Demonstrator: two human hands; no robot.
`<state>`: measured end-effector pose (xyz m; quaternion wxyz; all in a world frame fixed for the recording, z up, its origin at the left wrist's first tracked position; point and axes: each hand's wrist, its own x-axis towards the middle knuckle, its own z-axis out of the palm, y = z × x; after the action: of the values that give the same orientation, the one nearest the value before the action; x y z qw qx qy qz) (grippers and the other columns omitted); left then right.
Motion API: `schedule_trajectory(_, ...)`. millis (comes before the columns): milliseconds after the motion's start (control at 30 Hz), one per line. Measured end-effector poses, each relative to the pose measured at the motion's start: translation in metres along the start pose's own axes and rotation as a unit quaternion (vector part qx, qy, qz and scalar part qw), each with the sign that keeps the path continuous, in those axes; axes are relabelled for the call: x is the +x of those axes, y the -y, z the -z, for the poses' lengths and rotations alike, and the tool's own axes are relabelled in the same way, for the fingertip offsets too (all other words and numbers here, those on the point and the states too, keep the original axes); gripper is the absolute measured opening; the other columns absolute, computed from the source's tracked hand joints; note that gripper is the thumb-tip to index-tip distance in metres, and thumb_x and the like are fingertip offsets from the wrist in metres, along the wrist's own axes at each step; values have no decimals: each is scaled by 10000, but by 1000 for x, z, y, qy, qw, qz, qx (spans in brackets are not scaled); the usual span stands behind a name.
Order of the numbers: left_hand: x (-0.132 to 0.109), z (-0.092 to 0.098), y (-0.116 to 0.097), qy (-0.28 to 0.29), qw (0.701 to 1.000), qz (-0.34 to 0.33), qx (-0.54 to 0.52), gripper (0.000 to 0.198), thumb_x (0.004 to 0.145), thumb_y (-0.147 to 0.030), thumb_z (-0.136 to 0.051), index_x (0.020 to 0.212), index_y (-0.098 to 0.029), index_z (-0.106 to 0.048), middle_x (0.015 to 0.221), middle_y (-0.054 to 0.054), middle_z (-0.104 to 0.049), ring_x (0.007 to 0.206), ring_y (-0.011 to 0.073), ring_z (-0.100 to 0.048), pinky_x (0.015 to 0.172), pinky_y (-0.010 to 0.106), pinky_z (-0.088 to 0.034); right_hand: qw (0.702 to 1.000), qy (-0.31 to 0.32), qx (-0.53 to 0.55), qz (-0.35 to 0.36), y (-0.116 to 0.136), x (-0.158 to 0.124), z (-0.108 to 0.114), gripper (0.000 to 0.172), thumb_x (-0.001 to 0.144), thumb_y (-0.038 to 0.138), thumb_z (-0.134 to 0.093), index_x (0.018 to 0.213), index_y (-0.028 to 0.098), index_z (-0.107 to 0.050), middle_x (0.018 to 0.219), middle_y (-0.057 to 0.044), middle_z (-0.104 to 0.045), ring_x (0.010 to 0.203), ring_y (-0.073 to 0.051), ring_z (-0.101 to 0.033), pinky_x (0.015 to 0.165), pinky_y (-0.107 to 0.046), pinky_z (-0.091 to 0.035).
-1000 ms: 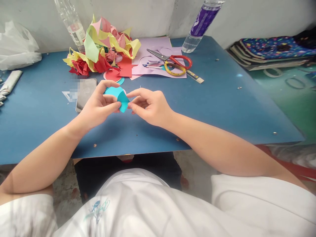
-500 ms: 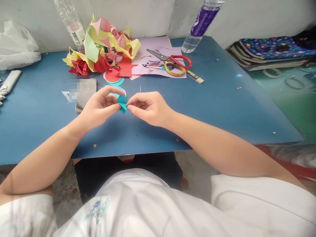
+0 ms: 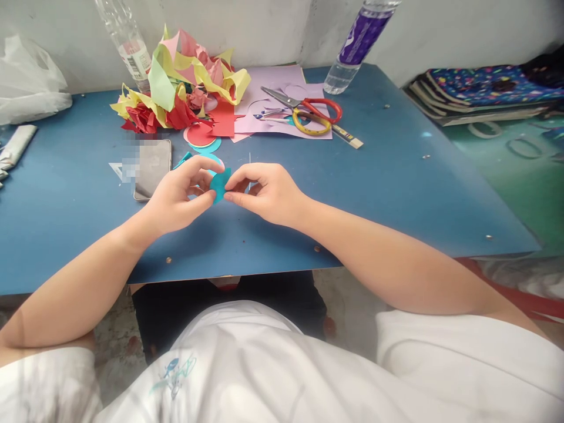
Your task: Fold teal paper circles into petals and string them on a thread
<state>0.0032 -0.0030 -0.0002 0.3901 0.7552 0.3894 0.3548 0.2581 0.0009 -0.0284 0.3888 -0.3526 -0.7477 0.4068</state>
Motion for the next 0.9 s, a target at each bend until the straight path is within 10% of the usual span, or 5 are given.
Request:
schedule_trajectory(700,0,1,-5,63,996,57,2,549,936,-388,-925,1394,-325,-629,958,-16,-755,915,223,-753,802,371,-627,993,-6,108,-44,1,0,-3,549,881,433,-1015,925,291,-486,900,18,-634,812,-228,-658,732,-412,-581)
schedule_trajectory(900,0,2,-8,62,993,89,-36,559,913,-288,-960,1373,-274,-642,925,-24,-754,847,205,-713,792,369,-616,992,7,88,-85,11,-2,0,379,961,270,-884,994,304,-508,854,43,-742,771,-196,-694,791,-380,-626)
